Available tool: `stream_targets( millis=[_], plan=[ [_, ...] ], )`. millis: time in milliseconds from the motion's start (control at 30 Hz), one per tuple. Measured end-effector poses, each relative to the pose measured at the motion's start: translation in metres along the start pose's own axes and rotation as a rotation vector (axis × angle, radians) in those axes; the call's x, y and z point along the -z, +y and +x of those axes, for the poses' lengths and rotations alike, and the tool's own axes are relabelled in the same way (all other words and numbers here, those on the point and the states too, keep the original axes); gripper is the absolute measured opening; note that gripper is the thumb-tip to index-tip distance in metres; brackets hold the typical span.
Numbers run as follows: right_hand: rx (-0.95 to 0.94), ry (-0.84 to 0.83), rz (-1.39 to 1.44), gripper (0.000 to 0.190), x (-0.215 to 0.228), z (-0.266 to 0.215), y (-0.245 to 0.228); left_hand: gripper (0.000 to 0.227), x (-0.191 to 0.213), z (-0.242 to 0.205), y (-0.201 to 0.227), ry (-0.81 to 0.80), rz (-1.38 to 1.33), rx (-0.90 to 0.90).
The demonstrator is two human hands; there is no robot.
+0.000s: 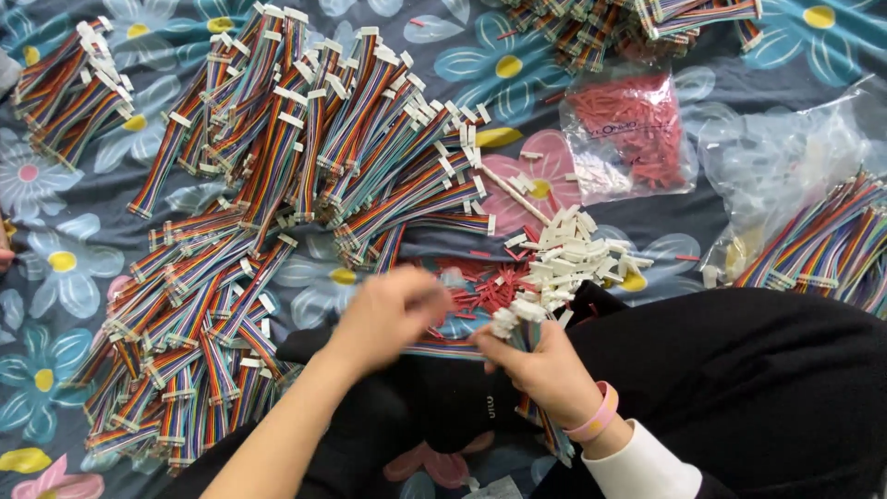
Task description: A person is organizing and bundling multi-colored ribbon cables with white connectors.
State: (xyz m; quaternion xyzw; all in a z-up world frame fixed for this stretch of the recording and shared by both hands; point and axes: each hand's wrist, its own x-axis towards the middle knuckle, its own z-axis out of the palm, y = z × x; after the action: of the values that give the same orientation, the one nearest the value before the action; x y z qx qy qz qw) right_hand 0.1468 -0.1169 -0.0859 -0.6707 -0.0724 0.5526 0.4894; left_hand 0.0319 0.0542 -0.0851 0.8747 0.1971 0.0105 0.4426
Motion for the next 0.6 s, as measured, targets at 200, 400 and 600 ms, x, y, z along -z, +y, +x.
stream_targets(
  millis=[200,400,600],
  plan=[
    [-0.168,-0.046,0.167,0.016,0.002,0.002,0.002,0.016,-0.045,0.045,-0.016,-0.256,0.543,0.531],
    [-0.067,0.099,0.292,0.016,0.001,0.003,-0.006,0.023,-0.017,0.039,0.001,-0.256,0.364,0.597],
    [0.194,0.003,0.139,0.04,-0.009,-0.001,-0.001,0.016,0.007,-0.005,0.056,-0.169,0.084,0.439]
  ],
)
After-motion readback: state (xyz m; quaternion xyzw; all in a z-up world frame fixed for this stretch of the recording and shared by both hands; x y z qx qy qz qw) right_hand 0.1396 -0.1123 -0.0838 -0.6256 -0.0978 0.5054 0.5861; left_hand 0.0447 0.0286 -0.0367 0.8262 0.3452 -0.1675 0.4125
